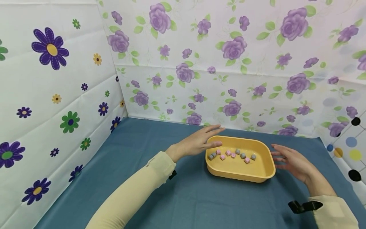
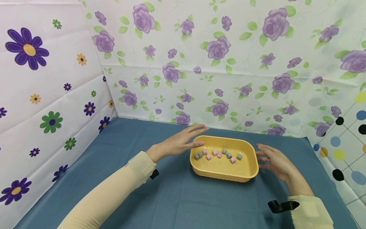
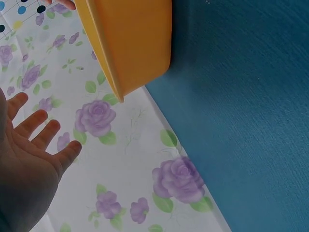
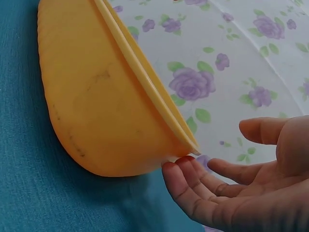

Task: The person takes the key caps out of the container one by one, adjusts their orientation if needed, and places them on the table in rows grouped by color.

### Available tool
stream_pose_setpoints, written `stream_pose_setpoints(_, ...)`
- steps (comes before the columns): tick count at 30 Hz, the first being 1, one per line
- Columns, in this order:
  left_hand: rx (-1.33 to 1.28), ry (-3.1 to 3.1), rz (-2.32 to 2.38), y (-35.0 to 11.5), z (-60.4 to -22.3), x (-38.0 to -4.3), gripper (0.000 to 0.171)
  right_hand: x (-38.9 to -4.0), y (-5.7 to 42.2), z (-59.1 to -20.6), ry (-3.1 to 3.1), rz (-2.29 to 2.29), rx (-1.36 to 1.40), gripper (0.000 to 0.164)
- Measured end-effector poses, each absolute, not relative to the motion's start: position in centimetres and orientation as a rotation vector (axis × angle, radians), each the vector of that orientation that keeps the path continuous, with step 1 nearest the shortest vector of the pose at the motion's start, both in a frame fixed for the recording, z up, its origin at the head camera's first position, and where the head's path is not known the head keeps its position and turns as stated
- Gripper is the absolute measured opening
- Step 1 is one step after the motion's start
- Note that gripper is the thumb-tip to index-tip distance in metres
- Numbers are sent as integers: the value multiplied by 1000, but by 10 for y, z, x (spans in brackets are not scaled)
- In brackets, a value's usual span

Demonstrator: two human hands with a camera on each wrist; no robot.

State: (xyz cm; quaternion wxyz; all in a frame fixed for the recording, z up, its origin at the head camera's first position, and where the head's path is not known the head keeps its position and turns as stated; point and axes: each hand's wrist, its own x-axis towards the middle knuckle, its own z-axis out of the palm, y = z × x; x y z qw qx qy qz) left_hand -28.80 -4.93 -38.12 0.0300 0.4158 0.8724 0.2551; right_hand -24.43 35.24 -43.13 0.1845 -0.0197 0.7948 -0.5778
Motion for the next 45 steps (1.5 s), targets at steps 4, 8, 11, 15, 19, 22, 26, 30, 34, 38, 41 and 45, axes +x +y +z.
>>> stream_pose_setpoints(4,1285,2689,787,-48,-381,-288,66,-247,353,-435,2223,-1637,-38,74)
stream_pose_setpoints(8,1284,2683,785,-48,-381,-288,66,-247,355,-438,2185,-1658,-17,71)
stream_pose_setpoints(11,1278,2681,779,-47,-381,-288,66,-247,355,-439,2168,-1667,-28,73)
stream_pose_setpoints(15,1280,2677,771,-47,-381,-288,65,-246,353,-439,2168,-1673,-44,75)
stream_pose_setpoints(19,1286,2674,763,-46,-381,-289,66,-244,351,-440,2166,-1700,-61,72)
stream_pose_setpoints(22,1286,2674,760,-45,-380,-289,66,-243,351,-440,2164,-1721,-81,71)
stream_pose_setpoints(26,1283,2670,757,-44,-381,-290,67,-243,350,-441,2154,-1745,-92,70)
stream_pose_setpoints(30,1287,2664,746,-42,-382,-291,67,-243,350,-442,2131,-1768,-92,71)
stream_pose_setpoints(34,1297,2665,740,-40,-382,-291,67,-243,351,-444,2112,-1790,-92,72)
stream_pose_setpoints(38,1302,2663,739,-39,-384,-291,67,-242,352,-446,2115,-1800,-102,72)
stream_pose_setpoints(41,1299,2658,734,-38,-385,-291,68,-241,353,-449,2119,-1804,-112,74)
stream_pose_setpoints(45,1284,2645,725,-37,-388,-290,69,-239,354,-453,2118,-1820,-108,76)
